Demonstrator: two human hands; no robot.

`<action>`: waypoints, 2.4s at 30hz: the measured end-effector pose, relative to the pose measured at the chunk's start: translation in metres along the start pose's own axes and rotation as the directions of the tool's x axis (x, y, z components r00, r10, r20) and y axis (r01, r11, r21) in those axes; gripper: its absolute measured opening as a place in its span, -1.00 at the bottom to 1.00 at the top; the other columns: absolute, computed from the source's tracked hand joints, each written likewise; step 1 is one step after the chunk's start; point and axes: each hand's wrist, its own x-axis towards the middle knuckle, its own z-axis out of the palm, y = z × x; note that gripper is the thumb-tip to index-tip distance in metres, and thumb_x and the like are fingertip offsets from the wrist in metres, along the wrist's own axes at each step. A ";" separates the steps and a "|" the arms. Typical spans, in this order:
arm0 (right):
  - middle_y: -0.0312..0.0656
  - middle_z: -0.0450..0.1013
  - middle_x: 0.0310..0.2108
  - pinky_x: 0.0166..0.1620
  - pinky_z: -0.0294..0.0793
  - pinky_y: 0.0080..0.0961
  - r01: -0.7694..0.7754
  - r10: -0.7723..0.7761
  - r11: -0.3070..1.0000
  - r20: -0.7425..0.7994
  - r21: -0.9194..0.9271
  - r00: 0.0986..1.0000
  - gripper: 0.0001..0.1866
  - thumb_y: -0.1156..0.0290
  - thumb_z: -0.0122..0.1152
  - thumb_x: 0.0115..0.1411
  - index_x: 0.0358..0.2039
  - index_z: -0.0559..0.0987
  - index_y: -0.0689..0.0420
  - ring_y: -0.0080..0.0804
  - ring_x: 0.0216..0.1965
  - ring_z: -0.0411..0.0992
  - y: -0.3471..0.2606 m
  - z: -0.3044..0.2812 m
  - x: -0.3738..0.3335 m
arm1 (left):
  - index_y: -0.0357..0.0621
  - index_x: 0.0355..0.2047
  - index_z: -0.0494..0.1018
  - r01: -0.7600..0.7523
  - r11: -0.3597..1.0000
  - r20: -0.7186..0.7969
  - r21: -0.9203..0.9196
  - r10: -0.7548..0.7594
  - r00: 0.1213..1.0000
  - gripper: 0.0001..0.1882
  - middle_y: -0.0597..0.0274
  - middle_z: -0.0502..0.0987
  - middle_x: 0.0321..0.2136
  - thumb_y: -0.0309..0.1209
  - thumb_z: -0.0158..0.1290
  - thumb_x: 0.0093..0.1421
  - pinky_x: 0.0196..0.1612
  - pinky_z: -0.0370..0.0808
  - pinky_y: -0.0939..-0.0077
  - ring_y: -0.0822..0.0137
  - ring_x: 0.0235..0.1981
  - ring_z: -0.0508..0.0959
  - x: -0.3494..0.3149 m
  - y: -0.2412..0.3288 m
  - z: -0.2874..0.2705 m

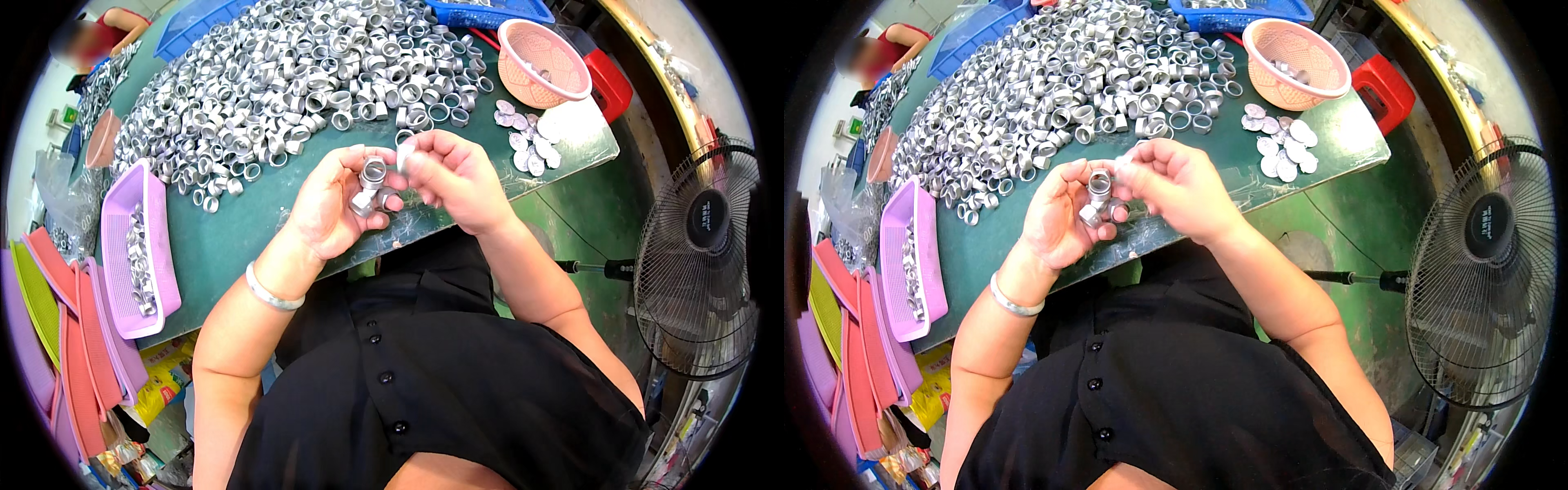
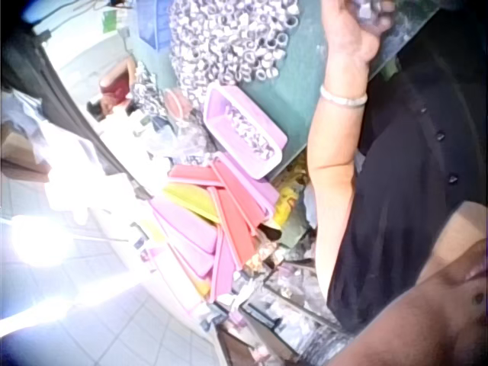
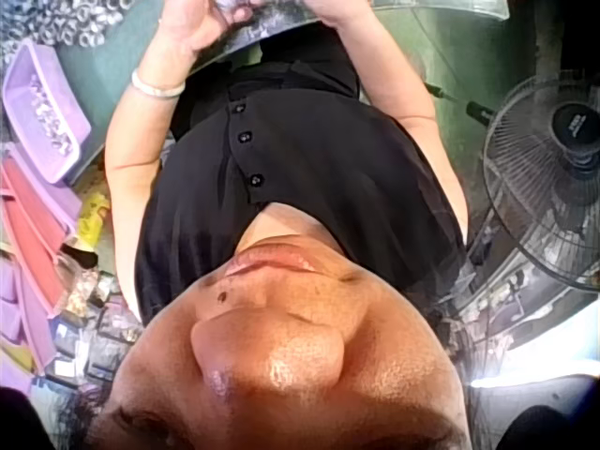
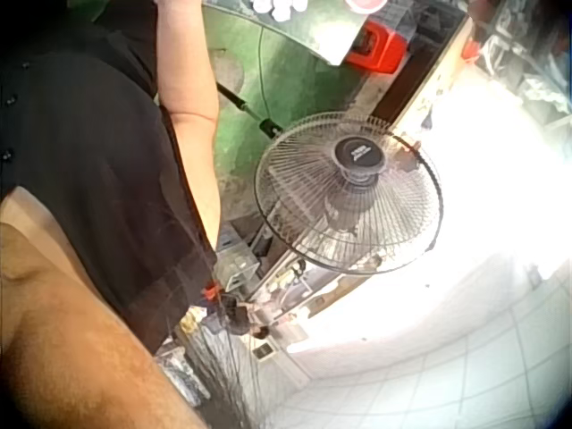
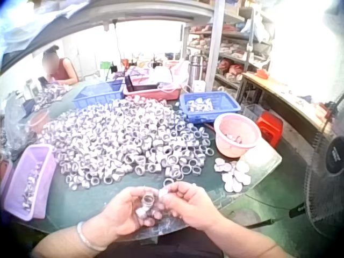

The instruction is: The person repeatedly picks up small silver metal rings from a large pile on a green table, inspects them by holding them between fingers, and places them into a purple plastic basket. The person occasionally moves the pile of rings to access more items.

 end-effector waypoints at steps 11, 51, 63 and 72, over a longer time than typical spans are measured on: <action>-0.24 0.42 -0.46 -0.39 0.39 -0.60 0.155 -0.259 0.677 -0.035 -0.719 0.965 -0.75 0.55 0.15 0.03 -0.23 0.47 0.22 -0.55 -0.50 0.38 -0.014 -0.026 0.017 | -0.03 -0.38 0.39 -0.205 0.964 -0.089 0.172 0.223 0.971 -0.80 0.36 0.39 -0.54 -0.20 0.05 0.13 -0.67 0.15 0.80 0.55 -0.59 0.34 -0.033 0.027 -0.024; -0.05 0.29 -0.02 0.04 0.19 -0.24 0.270 -0.390 0.077 0.220 -0.960 0.894 -0.48 0.10 0.26 -0.07 -0.13 0.45 0.14 -0.07 0.03 0.19 0.041 0.029 0.064 | -0.19 -0.02 0.30 -0.001 -0.425 0.284 0.905 0.603 0.746 -0.40 -0.04 0.30 -0.05 -0.36 0.20 -0.11 0.05 0.22 0.24 -0.01 -0.01 0.30 -0.055 0.013 -0.058; -0.04 0.27 0.02 0.08 0.09 -0.10 -0.169 -0.452 -0.103 -0.105 -0.980 0.886 -0.45 -0.07 0.04 0.06 -0.04 0.44 0.02 -0.02 0.11 0.09 -0.004 -0.089 0.121 | -0.21 -0.08 0.37 -0.041 -0.437 0.328 0.899 0.606 0.725 -0.47 -0.03 0.31 -0.08 -0.35 0.20 -0.10 0.05 0.21 0.22 0.01 0.00 0.28 -0.049 0.007 -0.053; 0.02 0.35 -0.10 0.14 0.08 -0.19 0.200 -0.330 0.106 0.155 -0.974 0.931 -0.55 0.09 0.11 0.07 -0.17 0.48 0.19 0.08 0.08 0.13 0.021 -0.036 0.070 | -0.19 -0.27 0.44 -0.086 -0.436 0.374 0.896 0.635 0.676 -0.63 0.12 0.39 -0.33 -0.35 0.22 -0.12 -0.13 0.28 0.30 0.10 -0.22 0.37 -0.034 -0.001 -0.047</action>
